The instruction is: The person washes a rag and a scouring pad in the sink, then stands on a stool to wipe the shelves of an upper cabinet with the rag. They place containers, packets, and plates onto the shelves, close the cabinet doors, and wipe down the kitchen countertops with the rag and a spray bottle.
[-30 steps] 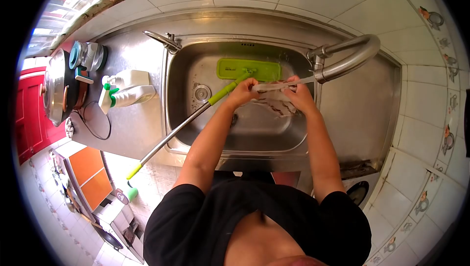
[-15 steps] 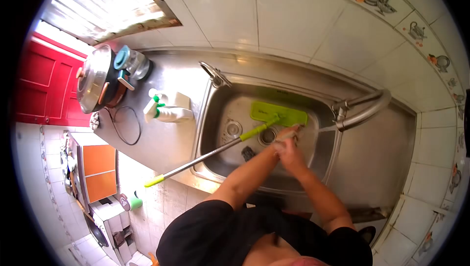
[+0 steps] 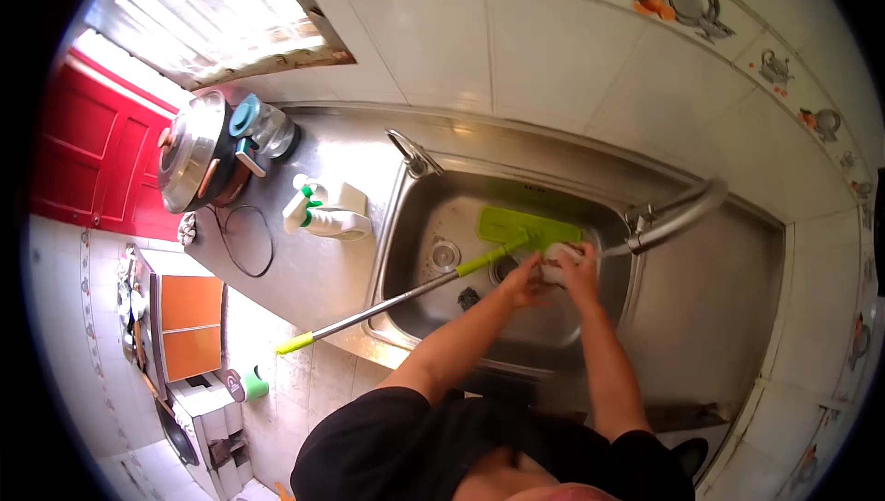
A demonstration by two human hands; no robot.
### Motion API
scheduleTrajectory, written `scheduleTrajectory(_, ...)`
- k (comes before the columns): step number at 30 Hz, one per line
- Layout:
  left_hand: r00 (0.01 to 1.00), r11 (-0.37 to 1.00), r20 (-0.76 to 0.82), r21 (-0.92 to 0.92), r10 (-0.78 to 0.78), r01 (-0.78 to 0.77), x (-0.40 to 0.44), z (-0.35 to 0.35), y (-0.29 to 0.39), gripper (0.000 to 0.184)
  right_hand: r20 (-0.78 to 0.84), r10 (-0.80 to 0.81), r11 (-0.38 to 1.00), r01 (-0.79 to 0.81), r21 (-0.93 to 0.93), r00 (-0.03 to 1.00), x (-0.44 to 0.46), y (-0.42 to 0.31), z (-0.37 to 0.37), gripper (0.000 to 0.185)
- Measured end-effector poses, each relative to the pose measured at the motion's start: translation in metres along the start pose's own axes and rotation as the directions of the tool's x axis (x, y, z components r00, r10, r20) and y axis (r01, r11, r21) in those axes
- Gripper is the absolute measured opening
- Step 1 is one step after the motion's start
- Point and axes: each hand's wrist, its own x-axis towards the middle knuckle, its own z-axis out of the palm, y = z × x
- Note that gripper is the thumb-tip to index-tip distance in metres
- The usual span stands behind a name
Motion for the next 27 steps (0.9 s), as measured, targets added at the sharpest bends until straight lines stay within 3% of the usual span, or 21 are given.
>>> scheduleTrajectory(1, 0.958, 0.992, 0.284, -0.123, 0.021, 0.015, 0.018, -0.005, -0.001, 0.036, 0.000, -0.220, 0.967, 0.218, -0.133, 0.976, -0.008, 0.003, 0.012, 0.041)
scheduleTrajectory(2, 0.844, 0.966, 0.532, -0.246, 0.066, 0.080, 0.041, -0.015, -0.008, 0.036, 0.026, -0.411, 0.875, 0.402, -0.269, 0.911, -0.022, 0.009, 0.023, 0.038)
scheduleTrajectory(4, 0.791, 0.970, 0.610, -0.218, 0.053, 0.104, 0.076, -0.026, -0.005, 0.034, 0.197, -0.742, 0.411, 0.666, -0.622, 0.641, -0.048, -0.008, 0.045, 0.036)
scheduleTrajectory(5, 0.760, 0.972, 0.648, -0.206, 0.051, 0.111, 0.087, -0.029, -0.002, 0.034, 0.203, -0.713, 0.417, 0.640, -0.646, 0.670, -0.061, -0.008, 0.050, 0.036)
scheduleTrajectory(7, 0.867, 0.993, 0.499, 0.096, 0.012, -0.069, 0.049, -0.005, 0.009, 0.024, 0.230, -0.663, 0.418, 0.607, -0.676, 0.713, -0.075, -0.004, 0.053, 0.036)
scheduleTrajectory(8, 0.810, 0.945, 0.567, 0.156, 0.151, -0.286, 0.071, -0.011, 0.002, 0.021, 0.204, -0.573, 0.456, 0.516, -0.725, 0.794, -0.074, -0.001, 0.046, 0.034)
scheduleTrajectory(10, 0.590, 0.693, 0.713, 0.205, 0.378, -0.691, 0.144, -0.051, -0.017, 0.016, 0.147, -0.387, 0.499, 0.341, -0.797, 0.910, -0.058, 0.005, 0.034, 0.032)
scheduleTrajectory(12, 0.603, 0.694, 0.640, 0.148, 0.476, -0.704, 0.140, -0.047, -0.020, 0.016, -0.004, -0.582, 0.571, 0.404, -0.715, 0.813, -0.024, 0.020, 0.015, 0.032)
scheduleTrajectory(14, 0.884, 0.937, 0.312, -0.084, 0.349, -0.340, 0.071, -0.002, -0.014, 0.019, -0.106, -0.354, 0.723, 0.201, -0.661, 0.929, 0.016, 0.051, -0.012, 0.033)
scheduleTrajectory(17, 0.874, 0.934, 0.328, -0.143, 0.357, -0.328, 0.068, 0.001, -0.012, 0.032, -0.155, -0.088, 0.941, 0.031, -0.337, 0.984, 0.035, 0.040, -0.017, 0.032)
scheduleTrajectory(20, 0.922, 0.983, 0.371, -0.179, 0.114, -0.050, 0.021, 0.017, 0.003, 0.042, -0.291, -0.234, 0.933, 0.130, -0.337, 0.928, 0.023, 0.014, -0.006, 0.031)
scheduleTrajectory(23, 0.945, 0.987, 0.318, -0.160, 0.073, -0.022, 0.025, 0.026, -0.001, 0.043, -0.149, -0.338, 0.845, 0.229, -0.483, 0.929, 0.007, 0.009, 0.007, 0.031)
scheduleTrajectory(26, 0.829, 0.988, 0.547, -0.152, 0.116, -0.038, 0.061, 0.023, -0.003, 0.041, -0.038, -0.515, 0.694, 0.391, -0.605, 0.856, -0.008, 0.006, 0.011, 0.035)
scheduleTrajectory(27, 0.848, 0.985, 0.523, -0.171, 0.086, 0.005, 0.059, 0.030, -0.005, 0.039, -0.070, -0.529, 0.694, 0.384, -0.609, 0.846, -0.012, 0.008, 0.009, 0.034)
